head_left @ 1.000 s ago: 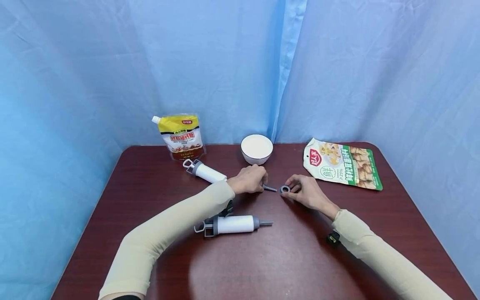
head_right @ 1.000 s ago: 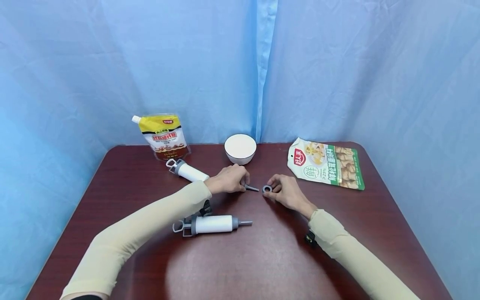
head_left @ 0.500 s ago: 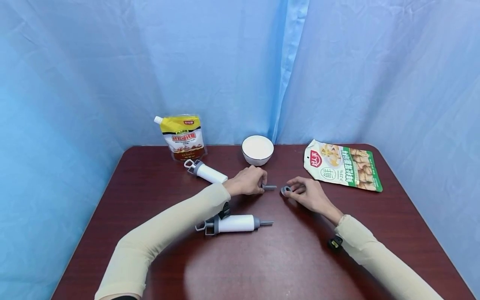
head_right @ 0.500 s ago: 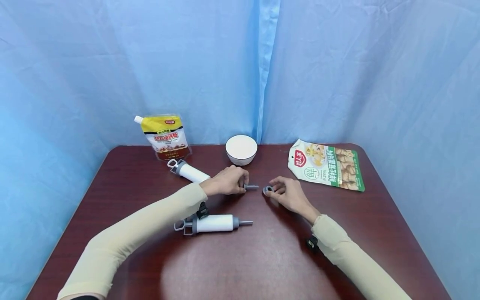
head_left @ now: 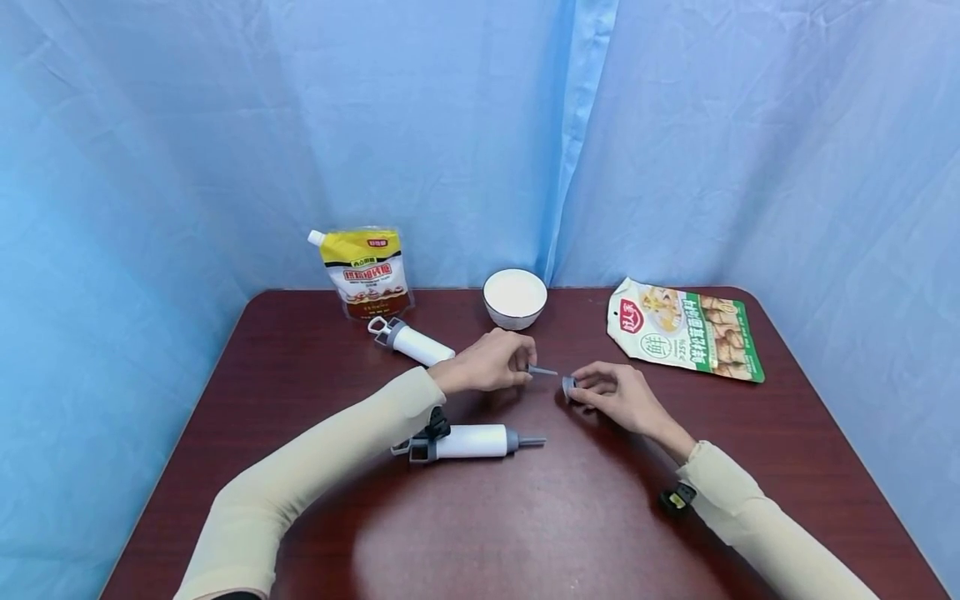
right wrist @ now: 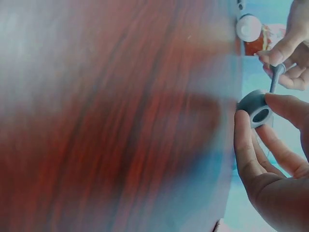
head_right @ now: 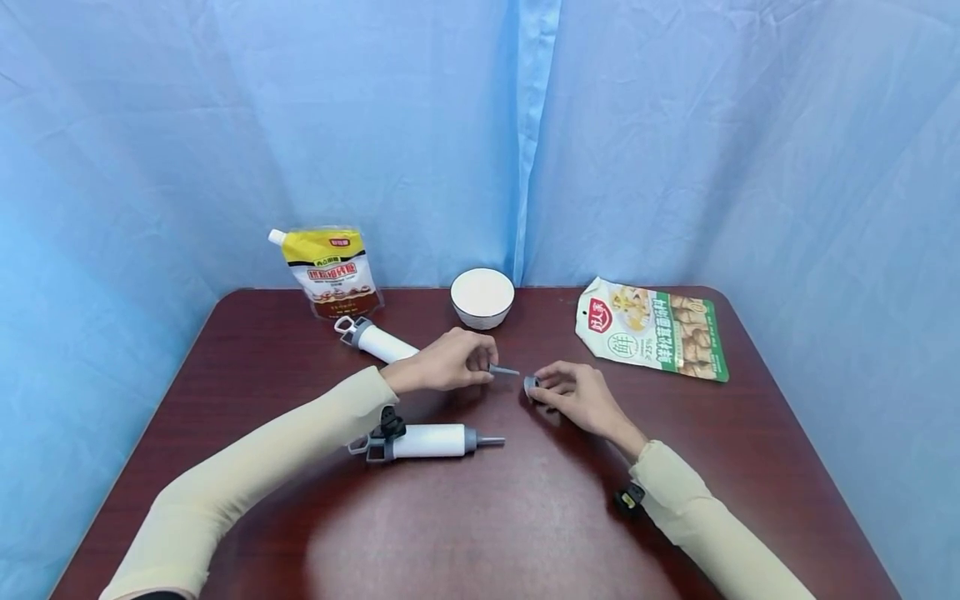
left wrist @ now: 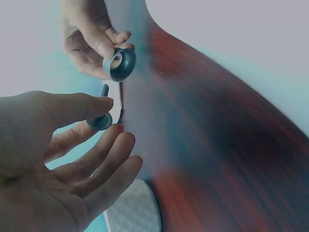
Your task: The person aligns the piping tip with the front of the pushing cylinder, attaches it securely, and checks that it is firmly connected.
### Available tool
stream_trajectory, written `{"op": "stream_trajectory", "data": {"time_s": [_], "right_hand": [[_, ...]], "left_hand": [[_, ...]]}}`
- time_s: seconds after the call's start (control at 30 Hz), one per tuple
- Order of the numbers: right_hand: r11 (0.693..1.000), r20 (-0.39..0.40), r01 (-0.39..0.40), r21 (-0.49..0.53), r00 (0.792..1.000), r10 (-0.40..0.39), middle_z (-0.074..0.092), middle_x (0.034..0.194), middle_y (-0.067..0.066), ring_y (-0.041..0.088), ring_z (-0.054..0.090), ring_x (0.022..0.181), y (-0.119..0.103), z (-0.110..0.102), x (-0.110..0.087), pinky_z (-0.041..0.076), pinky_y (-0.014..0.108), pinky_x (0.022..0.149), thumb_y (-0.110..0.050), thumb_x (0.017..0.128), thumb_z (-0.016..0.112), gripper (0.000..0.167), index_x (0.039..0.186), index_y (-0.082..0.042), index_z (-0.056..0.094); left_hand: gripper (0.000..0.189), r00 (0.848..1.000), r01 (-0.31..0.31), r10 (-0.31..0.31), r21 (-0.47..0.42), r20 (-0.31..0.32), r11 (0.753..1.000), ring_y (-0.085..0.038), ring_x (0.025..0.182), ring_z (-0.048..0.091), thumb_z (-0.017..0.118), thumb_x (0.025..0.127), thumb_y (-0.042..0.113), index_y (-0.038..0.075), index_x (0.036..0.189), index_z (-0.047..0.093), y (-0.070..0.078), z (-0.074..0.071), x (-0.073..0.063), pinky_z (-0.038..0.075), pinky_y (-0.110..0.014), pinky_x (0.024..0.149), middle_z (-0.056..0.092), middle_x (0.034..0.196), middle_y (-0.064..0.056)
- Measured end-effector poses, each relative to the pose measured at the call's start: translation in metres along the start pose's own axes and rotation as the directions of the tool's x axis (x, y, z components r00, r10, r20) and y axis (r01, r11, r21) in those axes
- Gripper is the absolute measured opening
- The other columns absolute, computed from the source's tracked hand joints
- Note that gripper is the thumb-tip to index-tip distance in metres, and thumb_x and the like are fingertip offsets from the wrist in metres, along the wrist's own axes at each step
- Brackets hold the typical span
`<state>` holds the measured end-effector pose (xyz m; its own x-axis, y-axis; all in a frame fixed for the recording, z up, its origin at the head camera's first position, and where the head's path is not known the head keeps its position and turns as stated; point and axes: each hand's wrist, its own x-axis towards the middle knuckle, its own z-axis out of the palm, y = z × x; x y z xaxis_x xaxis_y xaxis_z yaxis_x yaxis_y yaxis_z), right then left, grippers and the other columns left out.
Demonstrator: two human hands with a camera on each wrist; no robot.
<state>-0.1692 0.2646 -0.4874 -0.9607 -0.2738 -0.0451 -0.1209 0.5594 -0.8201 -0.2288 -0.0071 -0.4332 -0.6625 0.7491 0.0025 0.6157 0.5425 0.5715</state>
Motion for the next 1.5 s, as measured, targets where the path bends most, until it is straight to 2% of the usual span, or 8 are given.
{"op": "stream_trajectory", "data": {"time_s": [0.2,0.33,0.47,0.6,0.8,1.13,1.37,1.5], "right_hand": [[0.99,-0.003,0.0,0.143,1.0,0.0,0.078,0.109,0.016,0.029,0.079,0.095,-0.007,0.002,-0.007,0.06,0.026,0.082,-0.027,0.097,0.076,0.033,0.124,-0.009,0.07],[0.969,-0.015,0.015,0.247,1.0,-0.012,0.074,0.116,0.02,0.033,0.078,0.099,-0.012,0.006,-0.011,0.062,0.031,0.084,-0.02,0.098,0.074,0.034,0.127,-0.003,0.067],[0.946,-0.012,0.048,0.321,0.999,-0.046,0.073,0.117,0.021,0.03,0.078,0.099,-0.017,0.011,-0.012,0.063,0.031,0.084,-0.014,0.099,0.072,0.035,0.129,0.003,0.064],[0.925,0.004,0.063,0.375,0.998,-0.07,0.072,0.117,0.015,0.024,0.078,0.1,-0.024,0.015,-0.014,0.062,0.03,0.085,-0.01,0.1,0.07,0.036,0.131,0.006,0.061],[0.906,0.023,0.063,0.419,0.997,-0.08,0.073,0.115,0.006,0.022,0.078,0.101,-0.036,0.022,-0.017,0.062,0.03,0.086,-0.009,0.099,0.071,0.037,0.131,0.005,0.061],[0.883,0.024,0.069,0.464,0.996,-0.091,0.074,0.114,-0.003,0.01,0.076,0.099,-0.048,0.029,-0.019,0.061,0.028,0.088,-0.009,0.098,0.072,0.036,0.13,0.004,0.062],[0.882,0.028,0.074,0.466,0.995,-0.099,0.073,0.114,-0.002,0.011,0.075,0.099,-0.053,0.031,-0.019,0.061,0.027,0.087,-0.009,0.098,0.072,0.036,0.13,0.004,0.062],[0.891,0.024,0.077,0.448,0.995,-0.099,0.074,0.114,-0.002,0.012,0.075,0.099,-0.055,0.031,-0.018,0.06,0.026,0.087,-0.01,0.098,0.073,0.036,0.13,0.002,0.063]], "left_hand": [[0.015,0.998,-0.006,0.004,-0.033,-0.057,0.999,-0.012,0.085,0.069,0.076,0.095,0.015,0.008,0.107,0.073,0.004,-0.007,-0.011,0.054,-0.022,0.077,0.076,0.09,-0.003],[0.016,0.998,-0.008,0.003,-0.08,-0.069,0.997,-0.01,0.083,0.069,0.076,0.095,0.016,0.008,0.108,0.073,0.007,-0.007,-0.018,0.055,-0.02,0.076,0.075,0.091,-0.003],[0.017,0.998,-0.012,0.003,-0.125,-0.07,0.992,-0.009,0.082,0.068,0.076,0.095,0.016,0.008,0.109,0.072,0.012,-0.006,-0.026,0.056,-0.02,0.076,0.074,0.09,-0.002],[0.016,0.997,-0.033,0.021,-0.164,-0.074,0.986,-0.011,0.083,0.069,0.076,0.095,0.014,0.007,0.109,0.072,0.017,-0.006,-0.032,0.061,-0.029,0.079,0.075,0.091,-0.004],[0.014,0.996,-0.057,0.044,-0.179,-0.081,0.982,-0.011,0.083,0.07,0.077,0.094,0.011,0.007,0.107,0.072,0.022,-0.006,-0.039,0.062,-0.033,0.079,0.076,0.092,-0.004],[0.018,0.991,-0.083,0.06,-0.193,-0.124,0.978,-0.006,0.083,0.071,0.078,0.094,0.013,0.01,0.109,0.07,0.029,0.0,-0.045,0.059,-0.021,0.076,0.076,0.093,-0.001],[0.021,0.982,-0.092,0.049,-0.236,-0.18,0.967,-0.007,0.084,0.072,0.081,0.091,0.012,0.008,0.107,0.066,0.028,0.004,-0.047,0.061,-0.025,0.078,0.076,0.093,0.0],[0.018,0.981,-0.093,0.049,-0.235,-0.186,0.967,-0.005,0.083,0.071,0.081,0.091,0.013,0.009,0.103,0.068,0.029,0.003,-0.047,0.061,-0.027,0.078,0.076,0.092,0.001]]}}
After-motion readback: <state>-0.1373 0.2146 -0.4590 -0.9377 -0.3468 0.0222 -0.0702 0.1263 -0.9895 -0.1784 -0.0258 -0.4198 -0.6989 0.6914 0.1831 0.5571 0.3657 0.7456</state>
